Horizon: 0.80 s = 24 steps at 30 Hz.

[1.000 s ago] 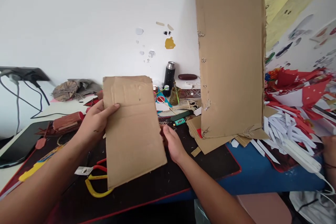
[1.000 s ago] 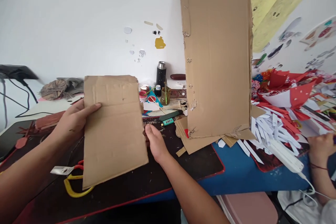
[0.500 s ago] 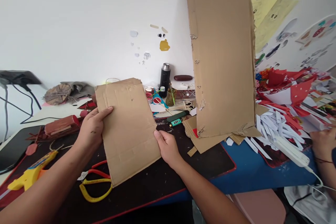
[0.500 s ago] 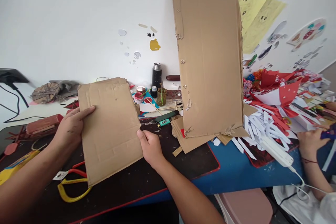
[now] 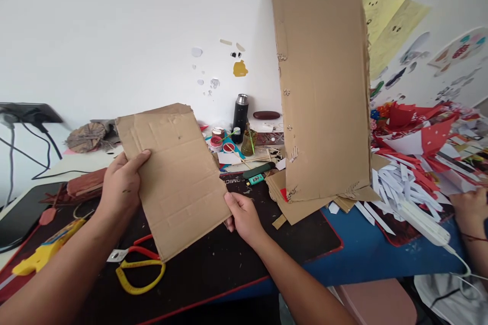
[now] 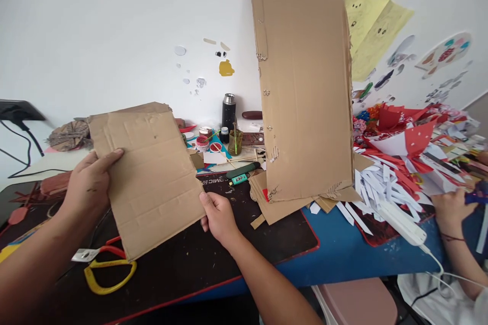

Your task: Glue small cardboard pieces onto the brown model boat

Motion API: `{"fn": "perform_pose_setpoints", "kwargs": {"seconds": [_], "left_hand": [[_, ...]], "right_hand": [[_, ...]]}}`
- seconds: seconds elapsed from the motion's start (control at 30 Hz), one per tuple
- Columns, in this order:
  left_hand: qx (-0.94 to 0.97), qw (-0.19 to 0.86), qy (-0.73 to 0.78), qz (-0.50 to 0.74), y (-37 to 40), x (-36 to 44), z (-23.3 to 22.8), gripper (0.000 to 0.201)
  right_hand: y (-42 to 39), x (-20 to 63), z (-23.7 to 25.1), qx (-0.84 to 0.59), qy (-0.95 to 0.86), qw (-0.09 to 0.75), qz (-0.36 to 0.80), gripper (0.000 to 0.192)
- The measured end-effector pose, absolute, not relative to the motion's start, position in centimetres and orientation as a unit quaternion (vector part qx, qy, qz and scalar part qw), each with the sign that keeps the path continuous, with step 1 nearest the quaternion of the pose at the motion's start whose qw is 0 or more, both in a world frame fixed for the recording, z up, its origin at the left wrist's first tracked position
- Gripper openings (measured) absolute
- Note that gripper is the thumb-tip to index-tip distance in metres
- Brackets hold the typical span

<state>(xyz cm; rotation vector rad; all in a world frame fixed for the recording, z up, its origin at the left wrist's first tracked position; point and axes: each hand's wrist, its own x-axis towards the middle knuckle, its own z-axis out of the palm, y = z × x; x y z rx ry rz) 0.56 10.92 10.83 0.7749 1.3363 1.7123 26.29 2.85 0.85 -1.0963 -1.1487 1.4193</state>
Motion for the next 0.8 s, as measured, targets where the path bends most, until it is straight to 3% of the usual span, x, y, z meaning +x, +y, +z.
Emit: {"fn": "perform_pose_setpoints", "kwargs": {"seconds": [0.23,0.53,0.8], "left_hand": [[0.282,0.449,0.526,0.665,10.7,1.3,9.6,0.042],[0.296,0.412,0.470,0.722,11.2,1.4,10.4,0.045],[0.309,0.515,0.433,0.672,10.8,-0.6,12.6,0.039]], "right_hand": [[3.1,26.6,0.9,-0.465,-0.445,0.517,0.564,0.078],[2.6,26.2,1.4,-0.438,-0.441,0.502,0.601,0.077],[2.4,27.2,2.8,-0.461,-0.471,0.524,0.540,0.055]]}}
